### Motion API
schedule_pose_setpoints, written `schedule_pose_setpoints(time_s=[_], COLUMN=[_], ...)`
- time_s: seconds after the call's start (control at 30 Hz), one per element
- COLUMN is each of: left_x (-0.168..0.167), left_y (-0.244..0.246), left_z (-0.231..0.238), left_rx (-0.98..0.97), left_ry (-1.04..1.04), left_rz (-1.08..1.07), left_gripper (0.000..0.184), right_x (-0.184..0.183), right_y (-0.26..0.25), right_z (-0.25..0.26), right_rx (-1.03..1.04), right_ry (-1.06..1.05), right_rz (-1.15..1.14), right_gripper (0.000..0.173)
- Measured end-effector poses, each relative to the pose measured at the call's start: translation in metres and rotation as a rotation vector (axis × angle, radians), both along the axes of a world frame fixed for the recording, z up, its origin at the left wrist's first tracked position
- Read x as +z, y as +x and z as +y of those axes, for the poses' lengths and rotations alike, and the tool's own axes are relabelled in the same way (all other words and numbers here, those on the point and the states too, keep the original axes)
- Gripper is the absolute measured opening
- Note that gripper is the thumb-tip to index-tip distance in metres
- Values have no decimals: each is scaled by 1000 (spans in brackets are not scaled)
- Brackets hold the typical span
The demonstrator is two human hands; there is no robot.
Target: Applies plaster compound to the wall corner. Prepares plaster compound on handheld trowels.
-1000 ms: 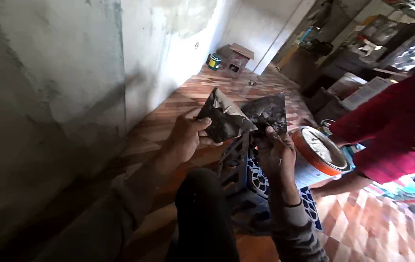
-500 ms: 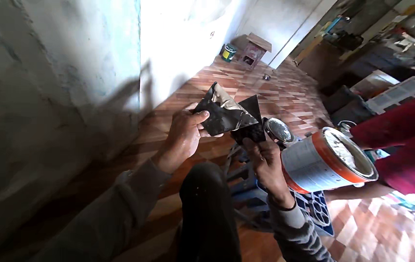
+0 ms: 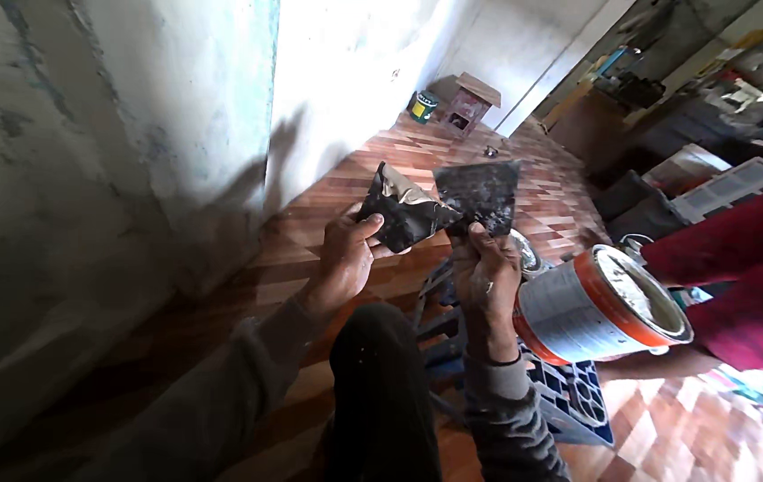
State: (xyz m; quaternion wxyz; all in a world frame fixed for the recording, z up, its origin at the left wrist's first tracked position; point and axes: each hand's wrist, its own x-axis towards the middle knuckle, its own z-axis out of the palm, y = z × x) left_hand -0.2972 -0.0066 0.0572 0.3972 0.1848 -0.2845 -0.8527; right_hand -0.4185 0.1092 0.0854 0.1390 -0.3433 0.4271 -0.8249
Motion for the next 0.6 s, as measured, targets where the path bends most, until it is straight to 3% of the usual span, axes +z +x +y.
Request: schedule_pose_setpoints(time_s=[0.17,0.23,0.33,0.4,0.47,0.53,0.6], left_x=[11,17,45,56,55,41,20], left_y=[8,21,49,64,72,75,75], left_z=[-6,-15,-34,-42,-41,-30,-20], left_rx=[22,43,51,-11,-107,-184,-246], left_ry=[-45,-98,-256,-407,-521,-515,-459], left_rz=[-29,-55,-147,-190,-215,-241,-262], left_gripper=[21,22,22,22,25,31,32], right_x=[-36,-44,-46,-47,-52,-50,-25], right_y=[-2,-17,-47,-66,-82,-75,-33], right_z=[9,14,5,-8,-28,-49,-60], right_rx=[0,-35,122,264,551,754,648], right_ry=[239,345,208,-14,-301,-431,-339], right_rz=[441,511,112,-218,-453,-510,-518], right_gripper=[14,14,32,33,36,38,39])
